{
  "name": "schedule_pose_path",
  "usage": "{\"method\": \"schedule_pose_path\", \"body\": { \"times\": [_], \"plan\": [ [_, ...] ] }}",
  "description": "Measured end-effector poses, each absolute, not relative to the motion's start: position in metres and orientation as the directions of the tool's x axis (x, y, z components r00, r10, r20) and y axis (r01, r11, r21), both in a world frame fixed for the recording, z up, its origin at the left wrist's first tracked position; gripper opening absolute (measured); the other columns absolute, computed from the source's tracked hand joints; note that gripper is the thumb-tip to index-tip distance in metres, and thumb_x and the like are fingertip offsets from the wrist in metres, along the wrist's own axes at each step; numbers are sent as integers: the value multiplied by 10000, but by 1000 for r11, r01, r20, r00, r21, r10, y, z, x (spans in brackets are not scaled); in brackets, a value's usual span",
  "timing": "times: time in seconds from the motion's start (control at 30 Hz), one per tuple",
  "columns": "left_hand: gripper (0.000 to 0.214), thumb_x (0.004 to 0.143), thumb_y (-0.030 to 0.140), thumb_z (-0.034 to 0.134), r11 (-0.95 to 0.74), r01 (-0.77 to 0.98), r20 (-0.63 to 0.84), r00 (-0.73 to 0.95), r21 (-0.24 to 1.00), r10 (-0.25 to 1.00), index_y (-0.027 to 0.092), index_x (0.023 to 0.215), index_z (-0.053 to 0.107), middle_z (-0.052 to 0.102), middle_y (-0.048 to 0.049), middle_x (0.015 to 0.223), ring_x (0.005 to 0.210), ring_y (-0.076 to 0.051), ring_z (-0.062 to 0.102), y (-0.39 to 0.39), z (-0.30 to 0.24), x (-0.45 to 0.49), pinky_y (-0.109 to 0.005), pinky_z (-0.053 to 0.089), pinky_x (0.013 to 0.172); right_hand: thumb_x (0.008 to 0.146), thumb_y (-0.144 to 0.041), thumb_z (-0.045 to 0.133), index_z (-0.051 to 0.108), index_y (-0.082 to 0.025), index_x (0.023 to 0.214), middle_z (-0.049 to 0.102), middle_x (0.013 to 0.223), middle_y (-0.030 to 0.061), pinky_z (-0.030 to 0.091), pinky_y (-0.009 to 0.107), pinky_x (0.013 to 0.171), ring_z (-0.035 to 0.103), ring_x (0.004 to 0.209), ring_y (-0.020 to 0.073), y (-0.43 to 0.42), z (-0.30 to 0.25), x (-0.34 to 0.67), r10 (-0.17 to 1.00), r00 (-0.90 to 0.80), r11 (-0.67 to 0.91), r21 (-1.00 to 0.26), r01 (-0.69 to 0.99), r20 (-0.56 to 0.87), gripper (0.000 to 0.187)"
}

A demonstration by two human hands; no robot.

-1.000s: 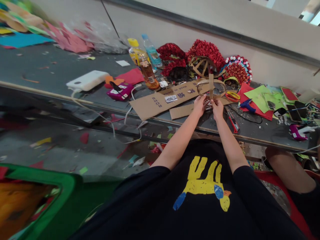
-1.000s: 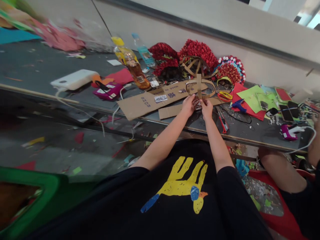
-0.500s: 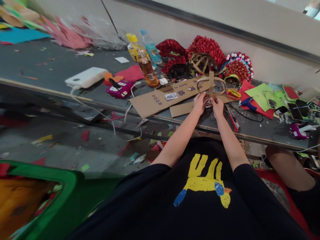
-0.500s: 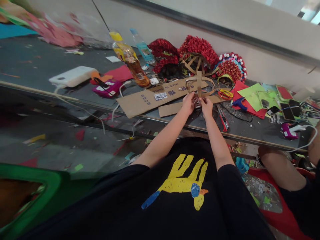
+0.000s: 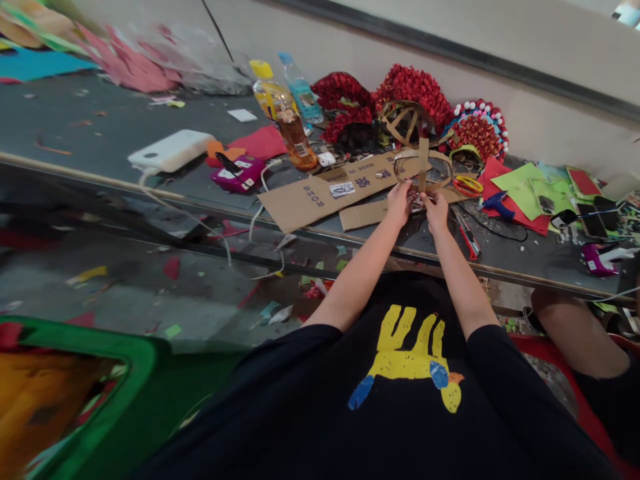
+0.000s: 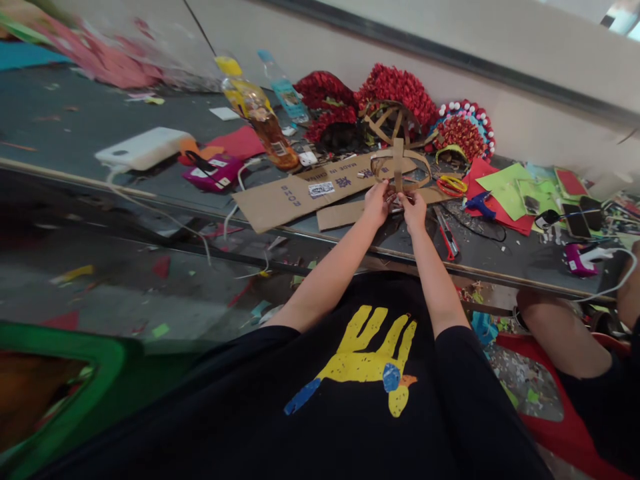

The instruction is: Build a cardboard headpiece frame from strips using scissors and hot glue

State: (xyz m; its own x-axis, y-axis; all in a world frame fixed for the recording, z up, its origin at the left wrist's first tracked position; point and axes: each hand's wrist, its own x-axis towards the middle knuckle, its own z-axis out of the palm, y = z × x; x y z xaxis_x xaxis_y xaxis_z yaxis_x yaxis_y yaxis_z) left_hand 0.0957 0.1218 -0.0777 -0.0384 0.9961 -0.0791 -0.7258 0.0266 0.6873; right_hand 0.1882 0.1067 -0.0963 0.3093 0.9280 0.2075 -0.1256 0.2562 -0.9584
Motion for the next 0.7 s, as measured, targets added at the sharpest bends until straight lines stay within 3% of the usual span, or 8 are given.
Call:
{"method": "schedule_pose_path", "body": {
  "times": [0.27,0.47,0.7],
  "plan": [
    [317,679,347,776,27,-696,0,38,717,999,206,884,579,642,34,725,634,-103,632,113,-75,95,-220,495,642,655,-480,705,529,-214,760,600,684,-54,474,217,610,552,658,98,108,-98,192,930,307,248,-962,-115,203,336],
    [610,557,171,841,9,-690,74,91,724,993,248,1094,563,680,45,777,704,-114,669,105,-70,96,-252,530,743,655,-471,717,560,-202,783,616,691,-60,470,190,580,554,635,80,108,-97,192,931,318,245,-953,-177,180,337],
    [664,562,151,840,23,-663,62,104,749,993,267,1149,553,695,42,793,694,-124,672,105,-71,97,-255,537,707,661,-473,719,553,-203,768,599,657,-74,485,185,590,559,612,72,108,-98,193,932,323,231,-956,-179,164,333]
  ]
}}
